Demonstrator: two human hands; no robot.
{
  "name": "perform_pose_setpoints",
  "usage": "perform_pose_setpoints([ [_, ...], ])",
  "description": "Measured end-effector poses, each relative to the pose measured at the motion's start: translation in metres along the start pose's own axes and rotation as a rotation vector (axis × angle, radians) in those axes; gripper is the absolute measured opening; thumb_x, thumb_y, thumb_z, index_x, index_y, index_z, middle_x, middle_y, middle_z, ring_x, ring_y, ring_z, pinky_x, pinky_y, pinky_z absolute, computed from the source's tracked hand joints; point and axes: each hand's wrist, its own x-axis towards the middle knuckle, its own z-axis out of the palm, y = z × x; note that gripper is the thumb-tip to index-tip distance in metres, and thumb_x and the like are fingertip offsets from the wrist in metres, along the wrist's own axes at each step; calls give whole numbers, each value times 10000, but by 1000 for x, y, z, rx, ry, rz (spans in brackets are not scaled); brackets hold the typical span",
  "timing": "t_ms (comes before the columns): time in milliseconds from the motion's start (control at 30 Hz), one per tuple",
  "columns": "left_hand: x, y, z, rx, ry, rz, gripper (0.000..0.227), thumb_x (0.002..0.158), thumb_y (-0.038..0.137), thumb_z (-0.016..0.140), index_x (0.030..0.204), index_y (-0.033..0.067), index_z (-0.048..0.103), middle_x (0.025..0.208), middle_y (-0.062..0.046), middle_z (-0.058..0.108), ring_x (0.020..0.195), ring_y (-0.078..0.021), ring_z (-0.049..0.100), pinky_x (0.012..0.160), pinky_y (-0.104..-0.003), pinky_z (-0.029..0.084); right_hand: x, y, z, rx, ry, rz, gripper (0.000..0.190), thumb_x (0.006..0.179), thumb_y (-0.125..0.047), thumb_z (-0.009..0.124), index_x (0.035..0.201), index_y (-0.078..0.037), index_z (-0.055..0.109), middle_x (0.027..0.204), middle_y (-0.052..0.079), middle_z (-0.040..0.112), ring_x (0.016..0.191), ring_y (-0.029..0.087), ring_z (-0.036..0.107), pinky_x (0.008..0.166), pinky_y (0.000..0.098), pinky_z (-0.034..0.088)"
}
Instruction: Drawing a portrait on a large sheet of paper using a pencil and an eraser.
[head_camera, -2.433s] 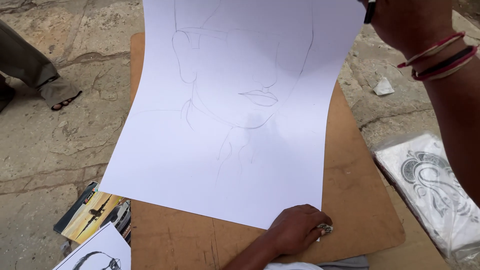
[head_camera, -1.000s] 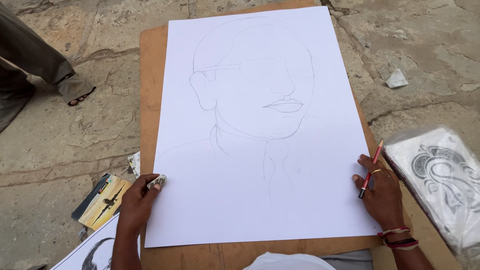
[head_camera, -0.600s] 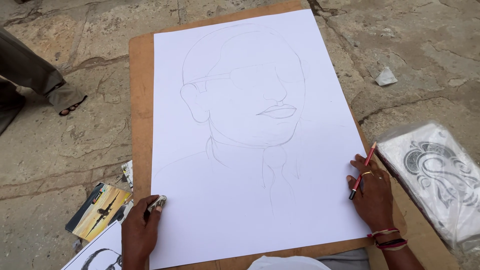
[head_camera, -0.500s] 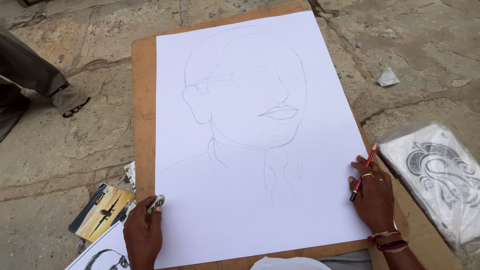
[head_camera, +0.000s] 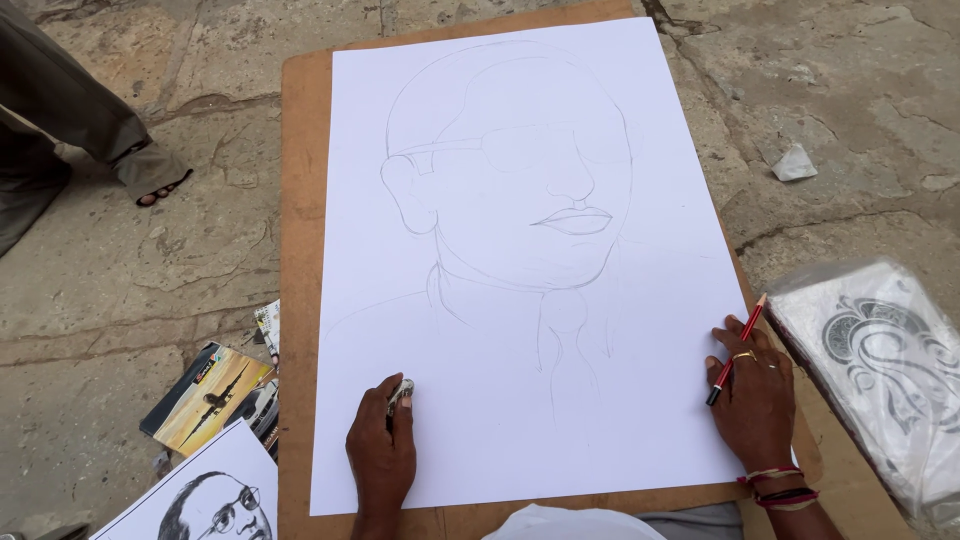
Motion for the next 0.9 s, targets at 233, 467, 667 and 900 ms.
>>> perform_pose_setpoints([
  [233, 1, 9, 2, 53, -47, -27, 211, 963, 140, 611, 1140, 51, 686, 929, -52, 702, 749, -151, 701, 633, -320, 578, 1, 0, -1, -19, -1, 6, 363, 926, -165, 648, 1278, -79, 656, 1465, 86, 608, 1443, 250, 486, 1178, 469, 344],
  [467, 1, 11, 1, 81, -75, -43, 162, 945, 138, 638, 1074, 58, 694, 934, -41, 678, 721, -154, 703, 622, -323, 581, 1, 4, 3, -38, 5, 7, 350, 930, -176, 654, 1268, -83, 665, 1466, 87, 612, 1445, 258, 488, 1187, 460, 341],
  [667, 1, 17, -1, 95, -72, -39, 166, 942, 133, 645, 1078, 48, 692, 930, -47, 677, 714, -155, 697, 617, -330, 571, 0, 5, 2, -21, -5, 3, 372, 923, -170, 659, 1284, -77, 663, 1466, 102, 609, 1448, 271, 491, 1193, 463, 339],
  [900, 0, 7, 4, 110, -59, 12, 172, 939, 134, 645, 1085, 53, 687, 925, -38, 675, 710, -137, 687, 593, -307, 570, 0, 2, -1, -8, -2, 25, 362, 925, -166, 667, 1276, -77, 675, 1465, 115, 607, 1453, 284, 475, 1199, 476, 318],
])
